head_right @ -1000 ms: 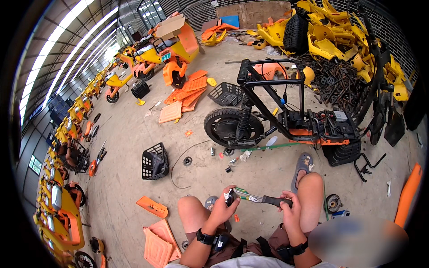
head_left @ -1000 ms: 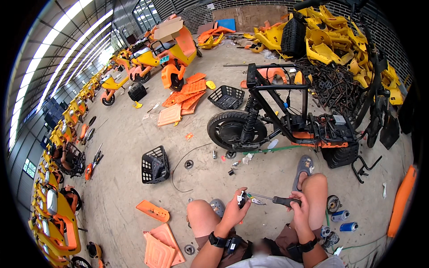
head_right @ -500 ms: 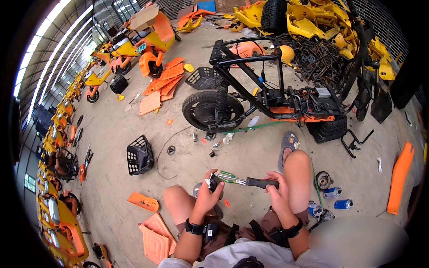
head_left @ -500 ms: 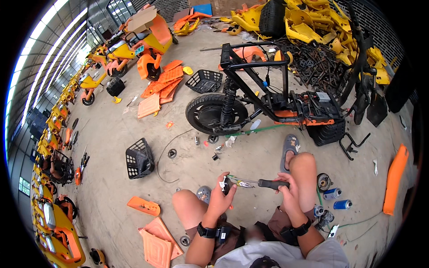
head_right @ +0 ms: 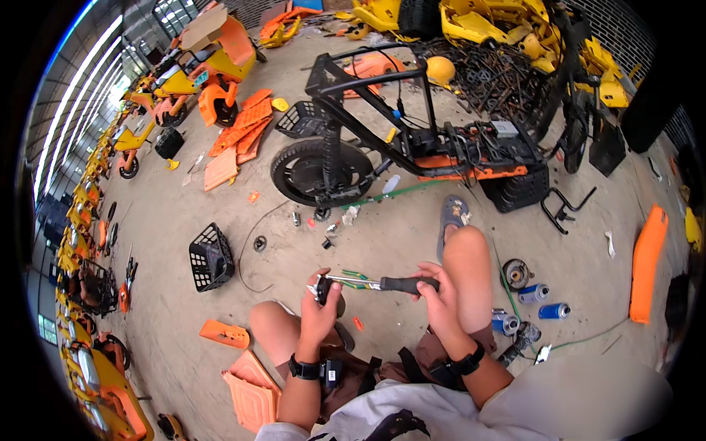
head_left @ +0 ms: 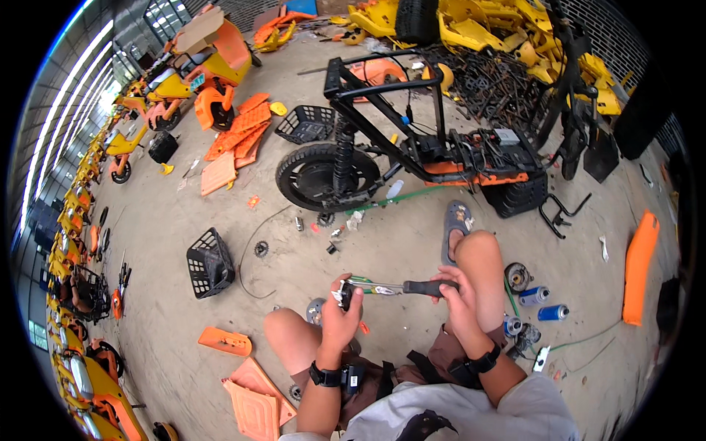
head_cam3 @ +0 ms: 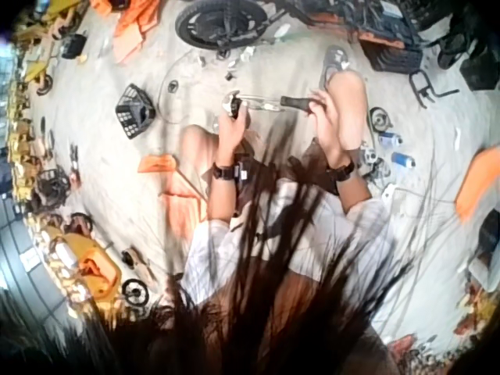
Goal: The person sits on a floor and uses a screwdriver to work on a black plastic housing component, turning the tool to adjust screws while holding the part by hand.
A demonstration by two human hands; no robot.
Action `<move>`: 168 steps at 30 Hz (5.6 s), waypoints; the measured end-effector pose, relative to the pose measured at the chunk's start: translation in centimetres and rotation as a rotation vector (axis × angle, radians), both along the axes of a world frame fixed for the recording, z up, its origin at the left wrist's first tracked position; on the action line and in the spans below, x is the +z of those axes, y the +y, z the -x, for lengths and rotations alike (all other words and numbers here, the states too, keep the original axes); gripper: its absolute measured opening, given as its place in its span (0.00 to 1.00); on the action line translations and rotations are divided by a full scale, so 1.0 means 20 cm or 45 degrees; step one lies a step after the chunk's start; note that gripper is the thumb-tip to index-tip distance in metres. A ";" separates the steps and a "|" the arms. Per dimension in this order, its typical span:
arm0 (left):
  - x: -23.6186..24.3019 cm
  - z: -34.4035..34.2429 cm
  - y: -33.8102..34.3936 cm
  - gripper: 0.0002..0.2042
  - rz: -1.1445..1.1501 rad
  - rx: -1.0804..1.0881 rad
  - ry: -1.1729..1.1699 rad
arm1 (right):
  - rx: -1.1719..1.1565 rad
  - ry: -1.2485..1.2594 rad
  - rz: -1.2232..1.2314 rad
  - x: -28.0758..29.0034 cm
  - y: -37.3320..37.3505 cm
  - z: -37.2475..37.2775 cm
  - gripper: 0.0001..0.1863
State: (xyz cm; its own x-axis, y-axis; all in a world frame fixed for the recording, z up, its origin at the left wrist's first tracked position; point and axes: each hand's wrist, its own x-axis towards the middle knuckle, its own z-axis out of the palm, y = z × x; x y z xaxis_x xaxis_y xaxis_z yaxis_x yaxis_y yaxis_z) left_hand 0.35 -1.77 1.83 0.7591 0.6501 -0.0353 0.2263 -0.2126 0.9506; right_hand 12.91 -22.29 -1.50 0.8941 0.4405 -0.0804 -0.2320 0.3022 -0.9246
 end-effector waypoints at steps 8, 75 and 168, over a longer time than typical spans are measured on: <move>-0.05 0.00 0.02 0.14 -0.003 0.111 -0.091 | -0.002 -0.035 -0.036 -0.01 0.01 -0.01 0.17; -0.05 0.01 0.03 0.15 -0.264 0.129 0.189 | 0.191 0.048 0.348 0.05 0.02 0.02 0.15; -0.19 0.05 0.07 0.19 -0.194 -0.021 0.319 | 0.096 -0.337 0.161 0.00 0.03 0.01 0.19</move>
State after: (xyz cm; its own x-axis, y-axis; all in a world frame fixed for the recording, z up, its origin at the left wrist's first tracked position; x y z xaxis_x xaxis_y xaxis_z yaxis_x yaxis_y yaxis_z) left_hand -0.57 -0.39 -1.93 0.7496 0.6499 -0.1254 0.4450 -0.3545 0.8224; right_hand 12.65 -21.75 -1.55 0.8564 0.5080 0.0926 0.0044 0.1721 -0.9851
